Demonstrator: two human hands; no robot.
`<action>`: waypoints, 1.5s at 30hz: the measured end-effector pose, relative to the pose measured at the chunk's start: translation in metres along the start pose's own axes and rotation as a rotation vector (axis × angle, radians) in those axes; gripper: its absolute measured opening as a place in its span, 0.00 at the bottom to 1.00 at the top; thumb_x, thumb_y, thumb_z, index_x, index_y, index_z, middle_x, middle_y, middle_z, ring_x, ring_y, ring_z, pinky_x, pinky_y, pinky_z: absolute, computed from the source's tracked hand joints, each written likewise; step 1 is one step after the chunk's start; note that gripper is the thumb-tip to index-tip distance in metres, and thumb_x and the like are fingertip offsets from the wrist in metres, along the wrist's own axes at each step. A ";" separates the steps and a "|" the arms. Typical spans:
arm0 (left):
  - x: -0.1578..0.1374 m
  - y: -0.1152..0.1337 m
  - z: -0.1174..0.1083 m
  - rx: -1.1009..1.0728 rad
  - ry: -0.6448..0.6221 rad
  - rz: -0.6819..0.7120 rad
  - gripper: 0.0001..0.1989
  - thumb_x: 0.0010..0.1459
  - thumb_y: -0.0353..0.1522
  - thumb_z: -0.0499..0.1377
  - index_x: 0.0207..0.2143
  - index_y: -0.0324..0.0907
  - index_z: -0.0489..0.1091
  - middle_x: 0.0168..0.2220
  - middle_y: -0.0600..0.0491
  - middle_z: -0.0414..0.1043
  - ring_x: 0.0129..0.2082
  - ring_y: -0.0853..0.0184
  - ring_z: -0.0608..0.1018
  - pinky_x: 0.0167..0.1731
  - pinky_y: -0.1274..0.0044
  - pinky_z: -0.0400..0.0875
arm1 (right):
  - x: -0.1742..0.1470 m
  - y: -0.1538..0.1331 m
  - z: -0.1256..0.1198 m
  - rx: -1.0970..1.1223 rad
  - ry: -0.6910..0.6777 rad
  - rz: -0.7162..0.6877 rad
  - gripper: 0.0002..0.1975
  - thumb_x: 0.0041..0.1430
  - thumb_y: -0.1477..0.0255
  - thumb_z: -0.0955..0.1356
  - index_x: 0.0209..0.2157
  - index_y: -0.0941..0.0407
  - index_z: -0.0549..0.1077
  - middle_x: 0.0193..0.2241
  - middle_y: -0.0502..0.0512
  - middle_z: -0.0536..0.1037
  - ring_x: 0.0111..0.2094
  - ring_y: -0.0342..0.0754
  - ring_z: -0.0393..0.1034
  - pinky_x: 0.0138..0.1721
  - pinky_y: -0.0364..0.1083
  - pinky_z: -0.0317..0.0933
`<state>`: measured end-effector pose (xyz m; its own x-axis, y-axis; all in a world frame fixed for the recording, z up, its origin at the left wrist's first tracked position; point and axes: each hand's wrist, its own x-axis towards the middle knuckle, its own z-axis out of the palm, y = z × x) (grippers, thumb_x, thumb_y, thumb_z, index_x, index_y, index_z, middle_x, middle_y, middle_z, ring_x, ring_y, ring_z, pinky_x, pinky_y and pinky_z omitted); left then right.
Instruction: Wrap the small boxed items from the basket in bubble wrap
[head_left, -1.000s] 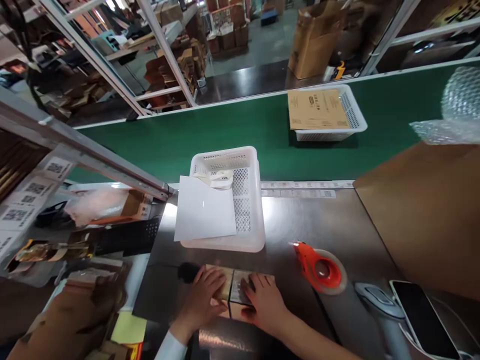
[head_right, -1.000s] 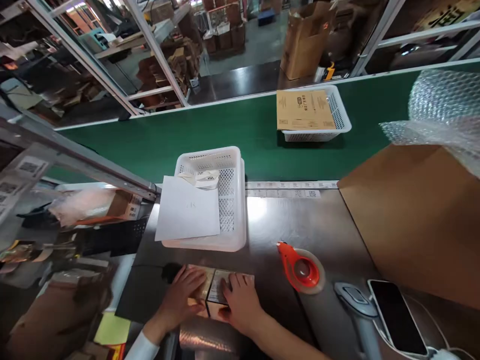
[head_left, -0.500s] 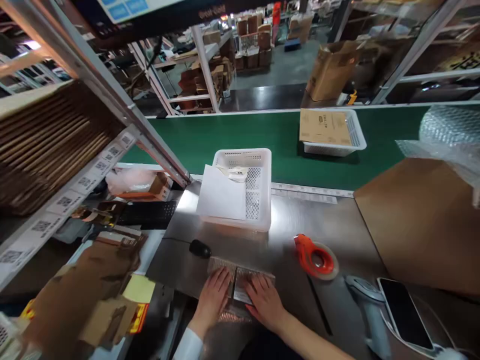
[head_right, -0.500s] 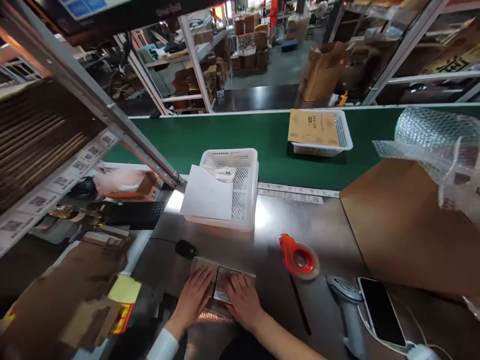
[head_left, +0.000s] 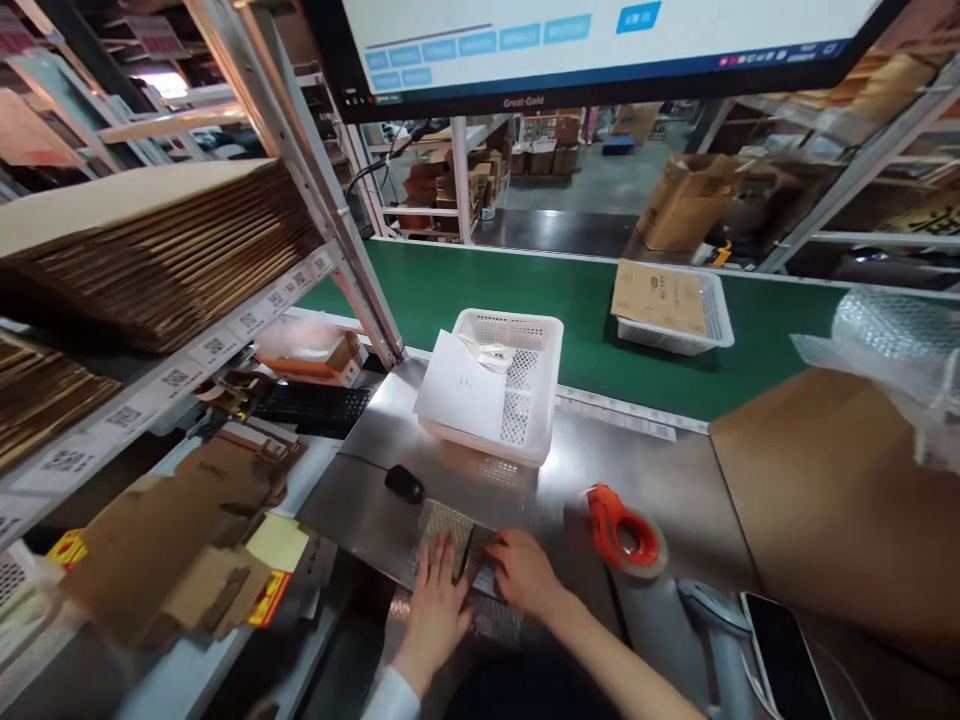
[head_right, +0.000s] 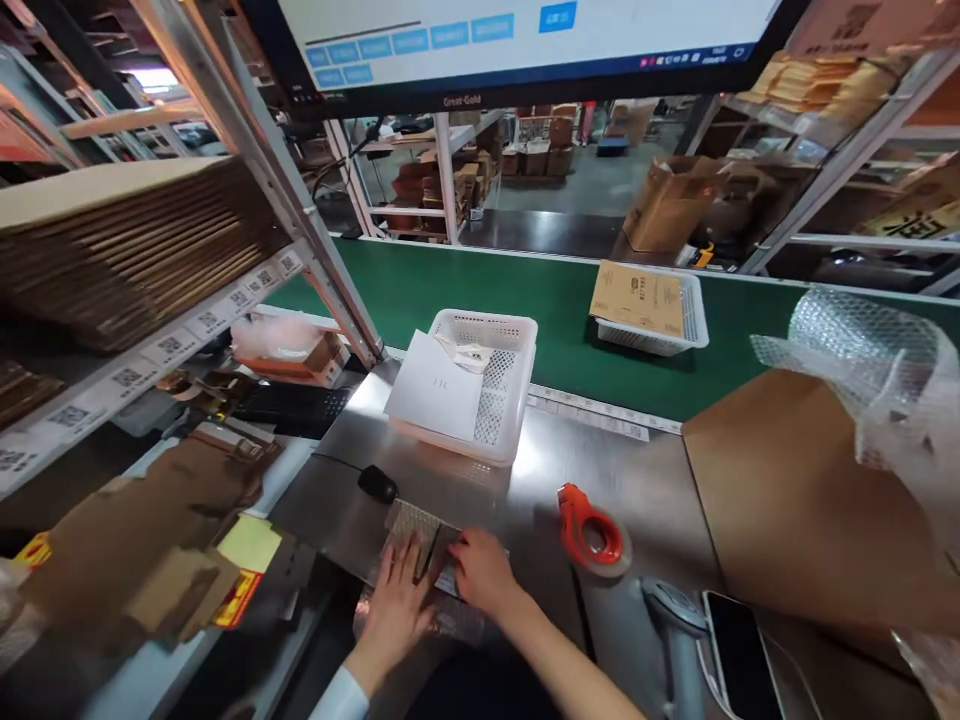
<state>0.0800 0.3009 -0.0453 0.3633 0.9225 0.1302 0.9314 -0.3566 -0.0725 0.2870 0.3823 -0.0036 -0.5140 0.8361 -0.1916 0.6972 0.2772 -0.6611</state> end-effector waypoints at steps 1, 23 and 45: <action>0.000 0.001 0.002 0.000 0.005 -0.012 0.40 0.51 0.34 0.72 0.66 0.56 0.67 0.72 0.40 0.60 0.70 0.40 0.65 0.63 0.44 0.67 | 0.008 0.008 -0.008 0.040 -0.016 -0.004 0.18 0.58 0.80 0.66 0.47 0.56 0.82 0.48 0.64 0.80 0.52 0.63 0.72 0.56 0.59 0.66; 0.000 0.010 0.007 -0.105 0.069 -0.100 0.43 0.61 0.38 0.67 0.73 0.63 0.50 0.74 0.39 0.54 0.72 0.42 0.61 0.63 0.43 0.65 | 0.005 0.048 0.005 0.094 -0.126 -0.005 0.47 0.52 0.68 0.77 0.71 0.62 0.61 0.68 0.73 0.64 0.67 0.66 0.61 0.68 0.61 0.57; 0.066 -0.021 -0.050 -0.563 -0.350 -0.647 0.57 0.43 0.29 0.64 0.72 0.26 0.41 0.72 0.29 0.53 0.72 0.46 0.60 0.71 0.66 0.55 | 0.037 0.032 0.017 -0.451 -0.102 -0.678 0.24 0.71 0.82 0.61 0.67 0.65 0.65 0.66 0.72 0.66 0.71 0.66 0.53 0.72 0.67 0.49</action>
<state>0.0858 0.3620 0.0142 -0.1727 0.9263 -0.3348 0.8568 0.3090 0.4129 0.2819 0.4146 -0.0446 -0.9239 0.3770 0.0655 0.3410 0.8888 -0.3062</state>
